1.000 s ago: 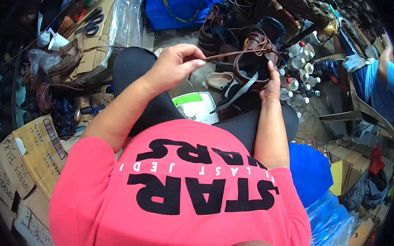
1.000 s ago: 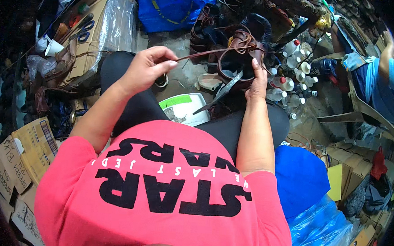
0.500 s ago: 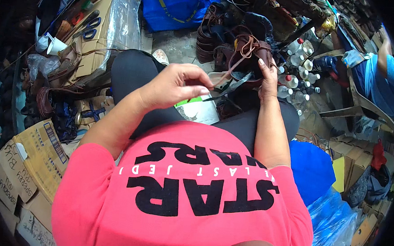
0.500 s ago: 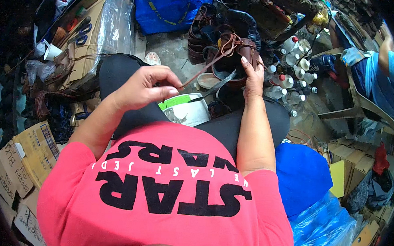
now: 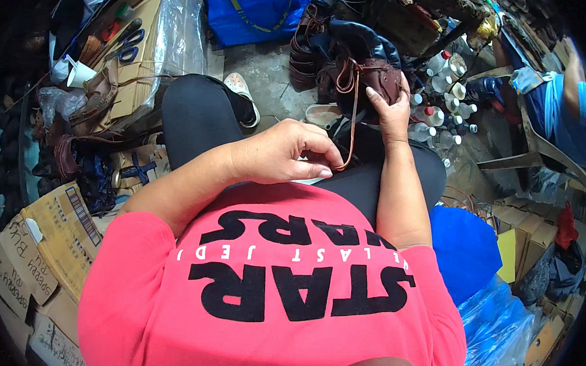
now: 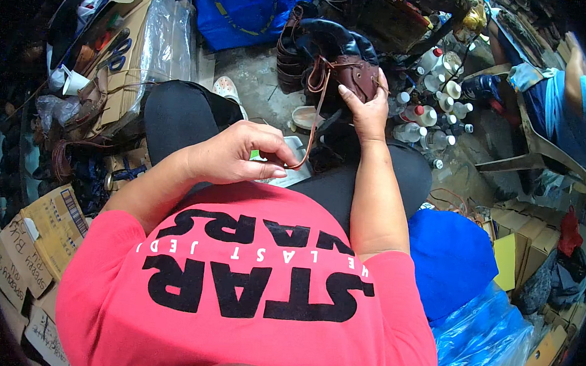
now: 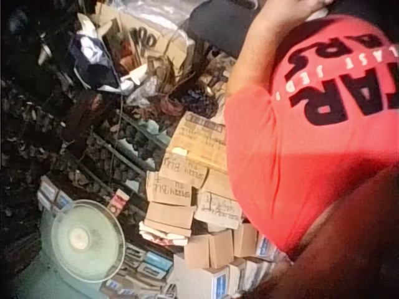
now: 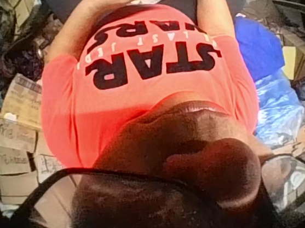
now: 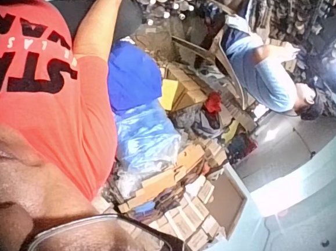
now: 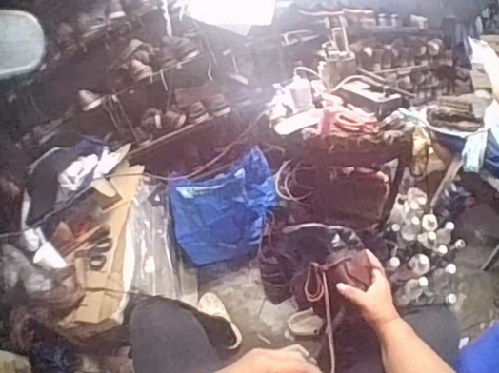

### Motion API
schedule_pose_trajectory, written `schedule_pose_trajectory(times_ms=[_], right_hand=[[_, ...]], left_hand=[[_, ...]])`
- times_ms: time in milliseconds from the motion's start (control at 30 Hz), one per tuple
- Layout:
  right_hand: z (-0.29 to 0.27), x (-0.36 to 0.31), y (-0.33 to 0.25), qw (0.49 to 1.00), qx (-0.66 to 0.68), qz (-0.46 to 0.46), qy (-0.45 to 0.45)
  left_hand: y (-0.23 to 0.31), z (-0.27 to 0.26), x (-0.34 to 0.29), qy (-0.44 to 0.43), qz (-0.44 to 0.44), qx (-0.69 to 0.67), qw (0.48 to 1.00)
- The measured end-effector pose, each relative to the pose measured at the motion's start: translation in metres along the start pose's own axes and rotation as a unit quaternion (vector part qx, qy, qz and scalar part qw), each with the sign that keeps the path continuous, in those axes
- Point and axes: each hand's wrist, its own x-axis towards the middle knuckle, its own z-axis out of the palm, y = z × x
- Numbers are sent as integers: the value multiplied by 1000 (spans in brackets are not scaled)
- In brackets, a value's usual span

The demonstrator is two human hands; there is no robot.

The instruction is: The recorder sorts through a bag of shoes, inspecting different pairs, and then begins to lace a brown leather shoe.

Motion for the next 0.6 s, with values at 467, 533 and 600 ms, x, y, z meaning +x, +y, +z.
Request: schedule_pose_trajectory(times_ms=[467, 533, 600], right_hand=[[4, -3, -6, 999, -44, -19, 9], [3, -3, -7, 997, -67, -27, 9], [3, -3, -9, 995, -90, -35, 9]], left_hand=[[15, -39, -13, 155, -32, -148, 976], [15, -40, -15, 166, -11, -140, 976], [14, -39, -15, 167, -5, -133, 977]])
